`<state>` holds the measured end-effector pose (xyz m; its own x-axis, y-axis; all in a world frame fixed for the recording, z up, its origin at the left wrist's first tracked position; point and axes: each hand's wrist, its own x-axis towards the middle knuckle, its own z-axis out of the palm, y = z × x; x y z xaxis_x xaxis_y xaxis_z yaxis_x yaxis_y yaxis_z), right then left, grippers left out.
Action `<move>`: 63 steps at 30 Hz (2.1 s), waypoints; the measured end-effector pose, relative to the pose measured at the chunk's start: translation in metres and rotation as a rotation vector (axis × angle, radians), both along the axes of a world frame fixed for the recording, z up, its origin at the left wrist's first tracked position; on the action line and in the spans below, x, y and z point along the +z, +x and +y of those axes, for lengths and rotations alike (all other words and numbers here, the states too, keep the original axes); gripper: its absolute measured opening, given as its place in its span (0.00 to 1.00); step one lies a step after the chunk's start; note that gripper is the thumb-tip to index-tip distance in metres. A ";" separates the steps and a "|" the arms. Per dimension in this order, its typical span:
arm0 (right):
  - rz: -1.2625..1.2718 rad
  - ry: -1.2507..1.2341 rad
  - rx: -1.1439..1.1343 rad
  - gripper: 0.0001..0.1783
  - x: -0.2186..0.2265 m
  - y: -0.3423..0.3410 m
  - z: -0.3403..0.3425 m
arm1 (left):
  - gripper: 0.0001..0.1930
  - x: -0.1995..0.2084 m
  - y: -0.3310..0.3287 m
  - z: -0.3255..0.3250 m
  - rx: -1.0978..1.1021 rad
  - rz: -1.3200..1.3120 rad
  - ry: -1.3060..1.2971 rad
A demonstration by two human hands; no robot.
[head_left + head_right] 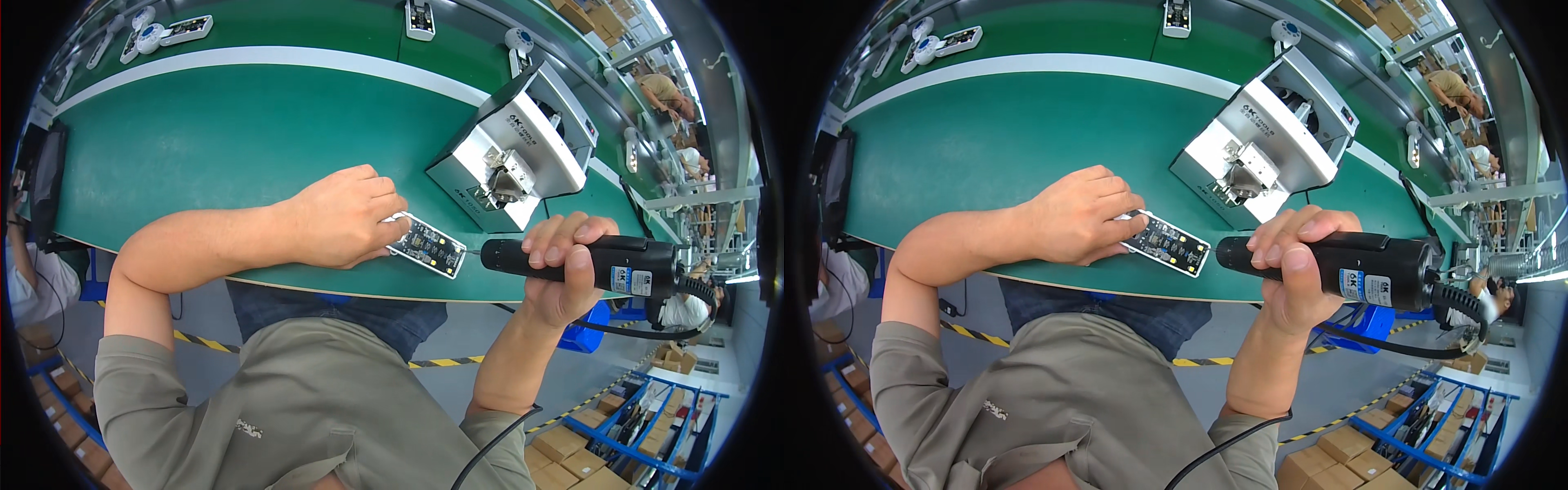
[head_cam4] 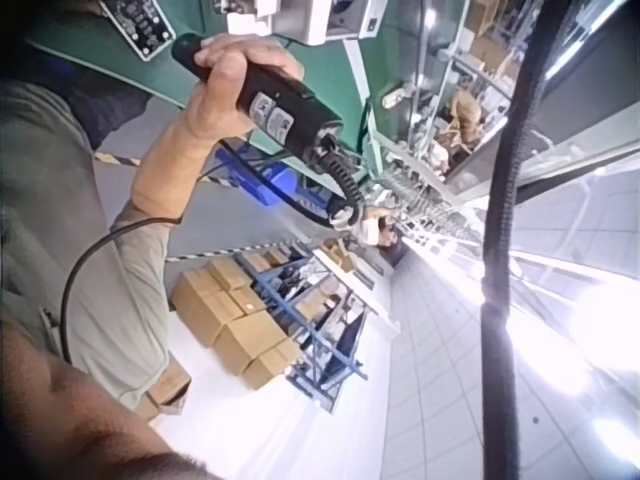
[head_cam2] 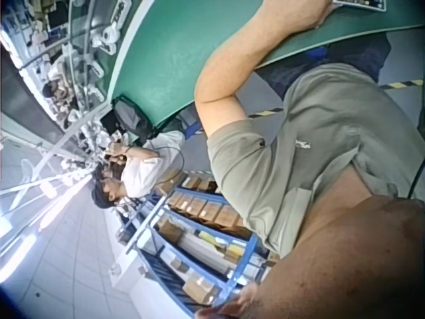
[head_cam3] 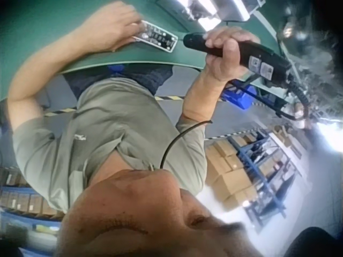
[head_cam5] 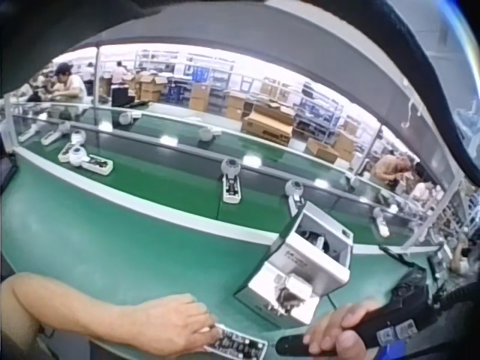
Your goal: Assembling components onto printed circuit boards using an electric screwdriver on an assembly line.
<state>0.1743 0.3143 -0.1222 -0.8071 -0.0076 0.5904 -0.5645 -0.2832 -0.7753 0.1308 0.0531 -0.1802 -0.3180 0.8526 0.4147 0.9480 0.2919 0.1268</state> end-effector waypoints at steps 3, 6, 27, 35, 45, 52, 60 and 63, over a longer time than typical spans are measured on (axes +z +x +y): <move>-0.012 0.012 0.017 0.11 0.001 -0.002 -0.001 | 0.15 0.001 -0.001 0.001 0.003 0.017 0.030; -0.026 -0.004 0.008 0.12 0.001 -0.003 -0.003 | 0.15 0.003 -0.001 0.001 0.002 -0.011 0.007; 0.127 0.052 0.027 0.11 0.043 -0.029 -0.016 | 0.15 -0.003 0.002 -0.003 0.013 0.039 0.030; 0.079 -0.100 0.086 0.15 0.020 -0.015 -0.046 | 0.16 0.003 0.001 -0.004 0.000 -0.057 -0.032; 0.023 -0.036 0.109 0.12 0.008 -0.022 -0.055 | 0.13 -0.001 0.001 -0.003 0.014 0.007 0.038; -0.016 0.011 0.128 0.09 0.012 -0.026 -0.061 | 0.13 0.002 0.000 -0.004 0.015 -0.003 0.035; -0.043 0.034 0.101 0.10 0.017 -0.021 -0.056 | 0.13 0.001 -0.001 -0.003 0.011 0.005 0.045; 0.014 -0.154 0.000 0.09 0.047 -0.013 -0.031 | 0.13 -0.001 0.002 -0.004 0.033 -0.001 0.039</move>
<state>0.1609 0.2830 -0.0750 -0.7986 0.0839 0.5959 -0.5751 -0.3980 -0.7147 0.1324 0.0491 -0.1813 -0.3461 0.8250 0.4467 0.9378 0.3178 0.1397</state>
